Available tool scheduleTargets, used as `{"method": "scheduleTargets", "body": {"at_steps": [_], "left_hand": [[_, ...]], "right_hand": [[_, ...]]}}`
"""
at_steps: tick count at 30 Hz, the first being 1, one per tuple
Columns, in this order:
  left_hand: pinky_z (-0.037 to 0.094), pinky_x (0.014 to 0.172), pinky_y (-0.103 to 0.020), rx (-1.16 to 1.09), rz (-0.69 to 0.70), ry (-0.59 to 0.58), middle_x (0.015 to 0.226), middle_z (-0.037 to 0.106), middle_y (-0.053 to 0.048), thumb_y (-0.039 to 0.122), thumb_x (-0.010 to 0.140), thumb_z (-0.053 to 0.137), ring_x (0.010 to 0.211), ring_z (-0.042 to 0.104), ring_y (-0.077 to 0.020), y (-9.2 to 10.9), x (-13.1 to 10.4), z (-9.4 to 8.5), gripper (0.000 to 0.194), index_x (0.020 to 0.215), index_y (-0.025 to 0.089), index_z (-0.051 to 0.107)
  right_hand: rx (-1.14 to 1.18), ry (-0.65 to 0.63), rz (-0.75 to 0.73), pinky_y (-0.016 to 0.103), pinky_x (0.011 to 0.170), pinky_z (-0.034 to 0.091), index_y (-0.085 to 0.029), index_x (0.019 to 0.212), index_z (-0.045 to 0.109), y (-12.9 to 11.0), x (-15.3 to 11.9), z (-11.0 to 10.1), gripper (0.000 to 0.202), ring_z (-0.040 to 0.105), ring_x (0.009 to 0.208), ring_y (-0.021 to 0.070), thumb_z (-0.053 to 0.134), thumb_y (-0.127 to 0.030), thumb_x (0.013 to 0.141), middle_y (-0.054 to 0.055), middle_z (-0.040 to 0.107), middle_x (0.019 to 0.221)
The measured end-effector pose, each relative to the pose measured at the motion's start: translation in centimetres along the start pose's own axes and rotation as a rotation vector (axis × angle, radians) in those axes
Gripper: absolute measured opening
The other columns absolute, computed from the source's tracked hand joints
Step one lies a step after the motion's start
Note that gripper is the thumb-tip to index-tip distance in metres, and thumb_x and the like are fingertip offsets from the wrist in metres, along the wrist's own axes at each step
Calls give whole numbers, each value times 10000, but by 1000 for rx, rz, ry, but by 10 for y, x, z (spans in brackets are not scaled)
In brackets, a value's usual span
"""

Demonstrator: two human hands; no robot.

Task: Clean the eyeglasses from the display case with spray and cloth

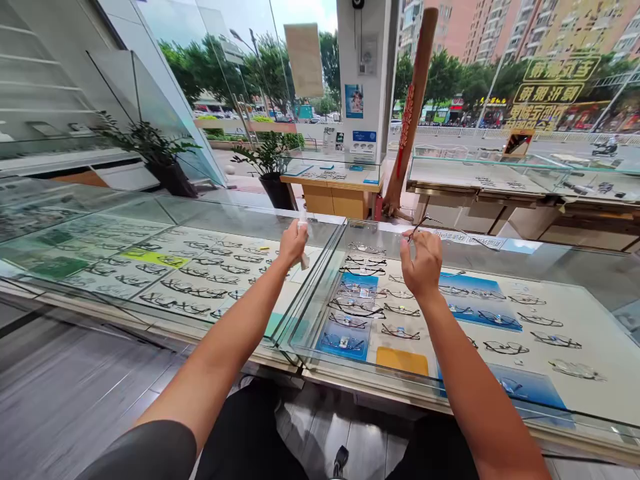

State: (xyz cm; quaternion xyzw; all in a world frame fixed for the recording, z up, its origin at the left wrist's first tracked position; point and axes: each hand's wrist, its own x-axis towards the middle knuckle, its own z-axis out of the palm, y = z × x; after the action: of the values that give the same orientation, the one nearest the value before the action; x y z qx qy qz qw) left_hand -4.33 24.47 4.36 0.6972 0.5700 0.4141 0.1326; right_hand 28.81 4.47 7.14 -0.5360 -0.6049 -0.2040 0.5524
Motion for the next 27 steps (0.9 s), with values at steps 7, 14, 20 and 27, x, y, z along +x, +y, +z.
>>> {"method": "scheduleTargets", "body": {"at_steps": [7,14,20,27], "left_hand": [[438,815,-385,-2,45,15,824,731,-71,575,1067,404,869,696,-319,-3,1,3,379,1030,247,591],[502,747,-318,-544,164,-27,877,696,-45,640,1027,465,811,662,-207,41,-19,2,409,1028,239,546],[464,524,-244,-1099,-15,-565,825,588,6,617,835,724,686,582,-162,113,-34,22,489,1121,246,584],[494,551,-301,-1482,-282,-905,685,488,-22,892,842,536,648,543,-174,126,-56,20,717,688,193,568]], "right_hand": [[239,-92,109,479,1071,448,-241,1088,733,-22,25,5,232,625,1163,295,549,-375,1041,91,757,1161],[583,-296,306,447,1092,461,-252,1088,713,-22,22,20,266,638,1189,271,567,-464,1021,85,725,1210],[675,-421,392,439,1106,429,-262,1038,719,-11,15,17,280,621,1175,268,577,-501,1005,64,714,1169],[806,-648,490,423,1073,426,-258,1051,738,-13,8,23,298,626,1139,256,621,-524,986,45,747,1127]]}}
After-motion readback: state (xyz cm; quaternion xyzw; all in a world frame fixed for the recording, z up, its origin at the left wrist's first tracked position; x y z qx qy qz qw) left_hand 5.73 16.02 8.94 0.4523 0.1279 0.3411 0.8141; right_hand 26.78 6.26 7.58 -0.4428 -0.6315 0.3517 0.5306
